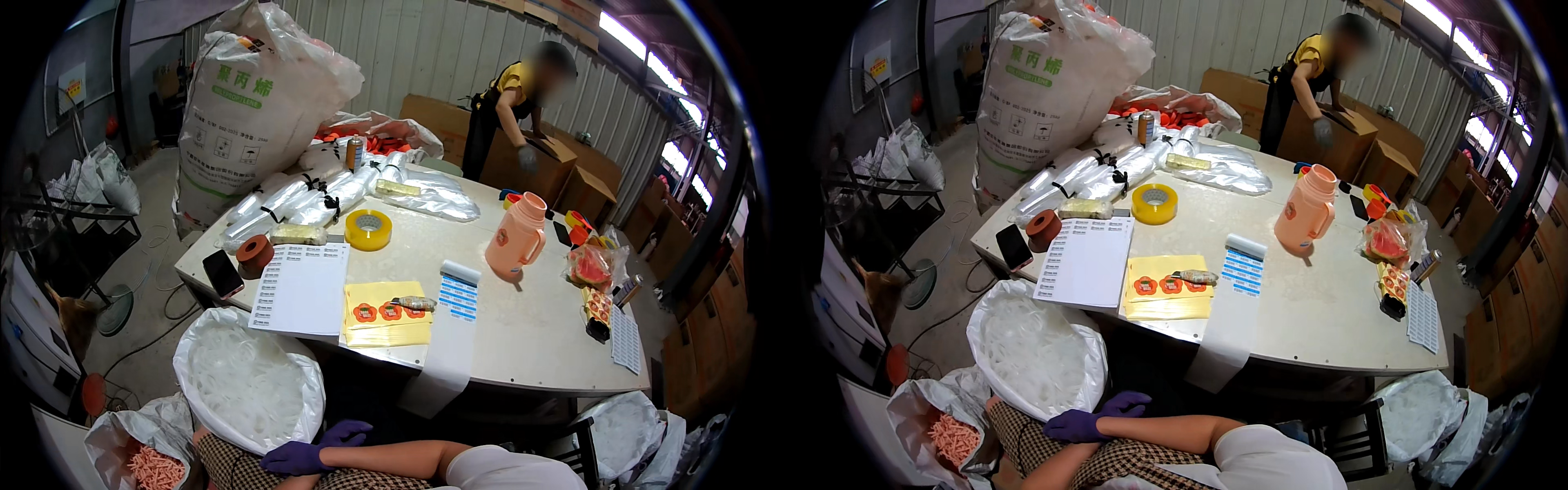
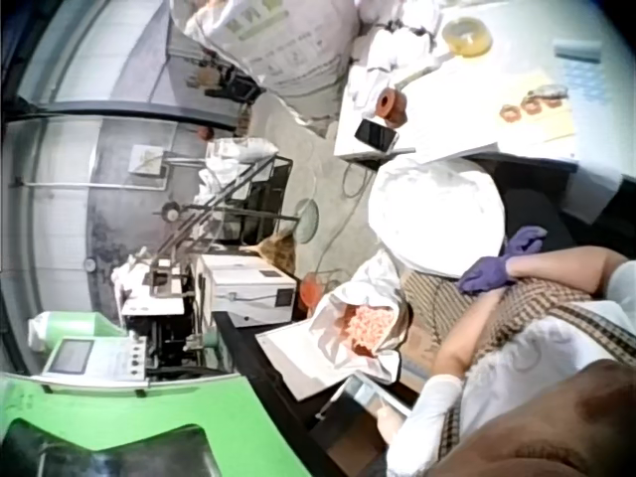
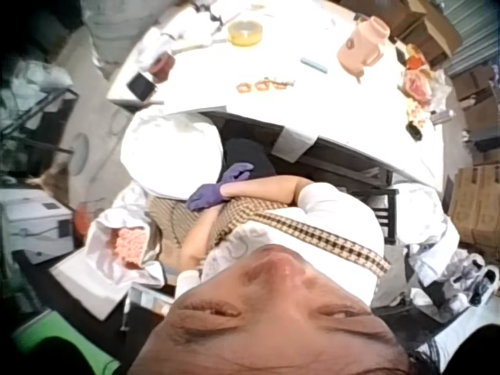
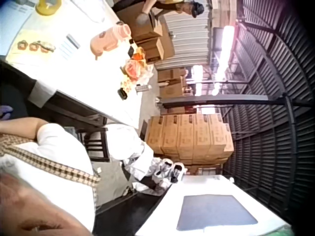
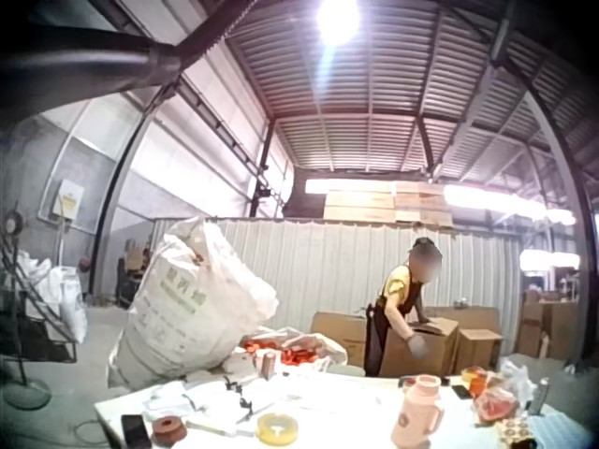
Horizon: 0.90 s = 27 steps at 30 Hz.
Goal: The person holds a pink pitcher and applies a circular sticker to its side by hand. They peel the sticker from a sheet on the table, press it onto the pitcher, and place the pitcher into a box.
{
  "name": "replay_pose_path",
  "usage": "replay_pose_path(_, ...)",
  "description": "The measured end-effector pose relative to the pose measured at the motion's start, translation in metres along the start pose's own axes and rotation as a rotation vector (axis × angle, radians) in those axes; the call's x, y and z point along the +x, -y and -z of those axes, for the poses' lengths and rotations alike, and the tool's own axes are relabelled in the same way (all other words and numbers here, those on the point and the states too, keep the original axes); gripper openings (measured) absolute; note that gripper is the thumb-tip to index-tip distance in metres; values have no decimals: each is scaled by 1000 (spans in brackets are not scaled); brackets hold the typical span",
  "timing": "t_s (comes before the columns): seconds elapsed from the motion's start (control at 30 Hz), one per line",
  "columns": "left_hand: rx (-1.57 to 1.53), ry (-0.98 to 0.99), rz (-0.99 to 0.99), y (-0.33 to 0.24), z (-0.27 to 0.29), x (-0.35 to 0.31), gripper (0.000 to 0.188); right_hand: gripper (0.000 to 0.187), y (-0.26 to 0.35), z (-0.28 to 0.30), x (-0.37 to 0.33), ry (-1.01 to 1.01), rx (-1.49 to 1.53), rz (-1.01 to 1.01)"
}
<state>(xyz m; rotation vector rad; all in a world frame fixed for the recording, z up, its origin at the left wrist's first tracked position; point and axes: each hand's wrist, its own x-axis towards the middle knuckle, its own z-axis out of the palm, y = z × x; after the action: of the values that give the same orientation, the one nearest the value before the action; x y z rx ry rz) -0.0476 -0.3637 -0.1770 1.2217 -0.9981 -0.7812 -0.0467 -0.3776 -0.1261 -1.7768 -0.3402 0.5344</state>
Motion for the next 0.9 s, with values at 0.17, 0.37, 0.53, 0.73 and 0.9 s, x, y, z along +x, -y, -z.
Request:
replay_pose_path(0.17,9,34,6,10,-6,1,30,38,1,1,-7,-18,-12,42)
replay_pose_path(0.37,17,52,32,14,-12,8,31,38,-16,3,-11,7,81,-22)
replay_pose_path(0.53,97,-21,-65,19,-4,10,30,40,-49,-5,6,-34,70,124)
replay_pose_path(0.73,282,51,-10,-13,7,-8,30,40,-57,4,11,126,-97,297)
replay_pose_path(0.9,175,56,-56,-16,2,-11,29,39,23,18,-16,51,111,-40)
